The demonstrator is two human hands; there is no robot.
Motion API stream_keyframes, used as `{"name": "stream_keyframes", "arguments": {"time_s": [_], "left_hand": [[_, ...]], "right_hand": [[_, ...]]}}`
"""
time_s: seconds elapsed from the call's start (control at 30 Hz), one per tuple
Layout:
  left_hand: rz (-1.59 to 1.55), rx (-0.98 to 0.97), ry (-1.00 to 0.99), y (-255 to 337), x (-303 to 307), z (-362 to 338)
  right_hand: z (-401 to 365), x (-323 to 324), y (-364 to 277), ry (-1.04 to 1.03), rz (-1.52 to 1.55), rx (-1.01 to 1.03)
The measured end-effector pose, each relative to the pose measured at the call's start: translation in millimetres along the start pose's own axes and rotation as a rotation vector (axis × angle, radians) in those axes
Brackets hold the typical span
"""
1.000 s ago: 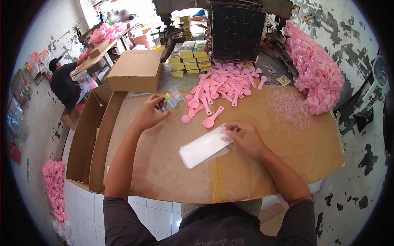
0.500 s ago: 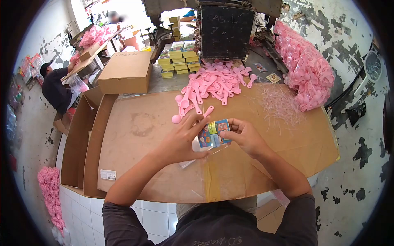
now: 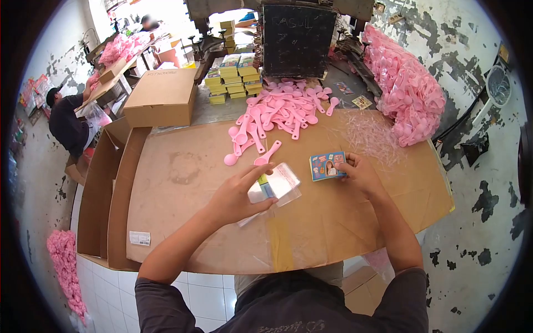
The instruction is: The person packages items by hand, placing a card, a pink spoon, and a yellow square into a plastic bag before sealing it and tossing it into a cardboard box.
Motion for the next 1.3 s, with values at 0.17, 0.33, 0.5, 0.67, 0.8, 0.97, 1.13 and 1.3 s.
{"name": "stream_keyframes", "arguments": {"time_s": [0.17,0.33,0.5,0.67,0.8,0.97,1.13,1.3], "left_hand": [[-0.03,0.045,-0.008,21,8,-18],[-0.078,0.083,-0.003,45,12,-47],[-0.18,0.11,0.07,72,-37,-76],[-0.159,0.231,-0.01,81,-68,-98],[-0.188,0.134,0.054,84,-74,-93],[-0.328,0.262,0.167,84,-75,-90],[-0.337,0.238,0.131,96,-72,-79],[-0.301,0.187,0.154,81,-83,-88]], "right_hand": [[9,9,13,0.115,-0.513,0.18],[-32,2,-38,0.372,-0.927,0.497],[-119,-76,-69,-0.298,-0.362,0.274],[-154,-127,-43,-0.287,-0.168,0.326],[-159,-126,-28,-0.193,-0.126,0.557],[-160,-114,-20,0.008,0.001,0.581],[-157,-116,-22,0.056,-0.058,0.643],[-152,-117,-24,-0.055,-0.072,0.629]]}}
Point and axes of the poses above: each hand's wrist, its own z-axis towards the middle knuckle, its own x-axis out of the back of the hand, y = z × x, the point moved 4 cm from there along z, towards the middle knuckle, and after that the axes turned 2 degrees about -y, right-handed, at the moved point
